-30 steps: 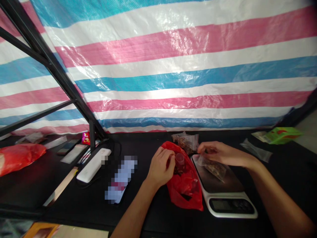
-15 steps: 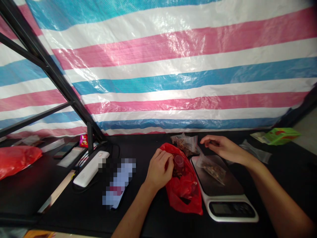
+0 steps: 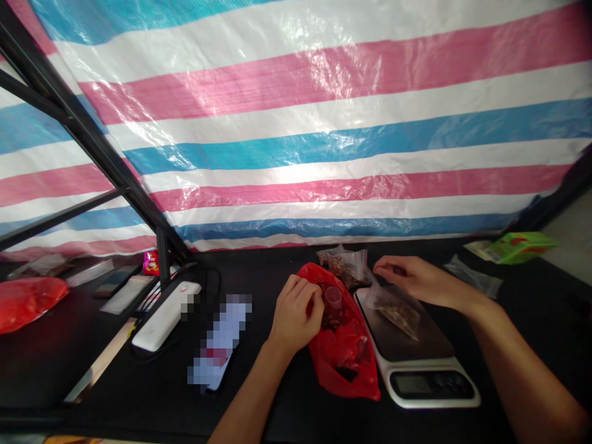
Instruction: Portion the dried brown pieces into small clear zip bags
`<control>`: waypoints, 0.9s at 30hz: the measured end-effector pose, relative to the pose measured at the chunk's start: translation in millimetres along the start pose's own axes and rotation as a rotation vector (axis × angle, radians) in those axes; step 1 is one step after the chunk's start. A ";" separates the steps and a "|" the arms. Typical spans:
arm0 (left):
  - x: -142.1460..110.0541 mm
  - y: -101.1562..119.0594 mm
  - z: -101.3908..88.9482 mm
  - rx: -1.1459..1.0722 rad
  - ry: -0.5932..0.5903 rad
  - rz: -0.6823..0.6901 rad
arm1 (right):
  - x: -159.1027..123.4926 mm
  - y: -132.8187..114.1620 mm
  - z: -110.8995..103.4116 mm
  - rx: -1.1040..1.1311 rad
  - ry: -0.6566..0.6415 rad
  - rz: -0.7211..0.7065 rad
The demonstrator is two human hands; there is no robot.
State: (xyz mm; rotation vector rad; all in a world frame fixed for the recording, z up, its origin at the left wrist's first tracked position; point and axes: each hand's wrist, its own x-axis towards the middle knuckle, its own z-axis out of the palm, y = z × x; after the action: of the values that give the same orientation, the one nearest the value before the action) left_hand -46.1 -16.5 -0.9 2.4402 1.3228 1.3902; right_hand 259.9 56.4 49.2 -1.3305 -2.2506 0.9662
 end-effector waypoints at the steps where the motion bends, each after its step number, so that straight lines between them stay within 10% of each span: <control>1: 0.0 0.4 -0.2 0.001 0.002 0.002 | -3.6 -0.6 0.0 -0.018 -0.017 0.029; 14: 1.0 0.2 -2.0 -0.024 0.059 -0.053 | -25.8 -15.2 16.9 -0.230 -0.158 0.167; 27: -1.8 13.8 -1.5 -0.178 -0.048 -0.053 | -2.2 -53.7 50.6 0.033 0.034 -0.212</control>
State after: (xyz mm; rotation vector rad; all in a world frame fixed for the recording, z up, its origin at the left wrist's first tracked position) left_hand -38.6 -27.0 4.5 2.2924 1.1886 1.3637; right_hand 197.0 18.0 51.6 -1.0603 -2.2839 0.8953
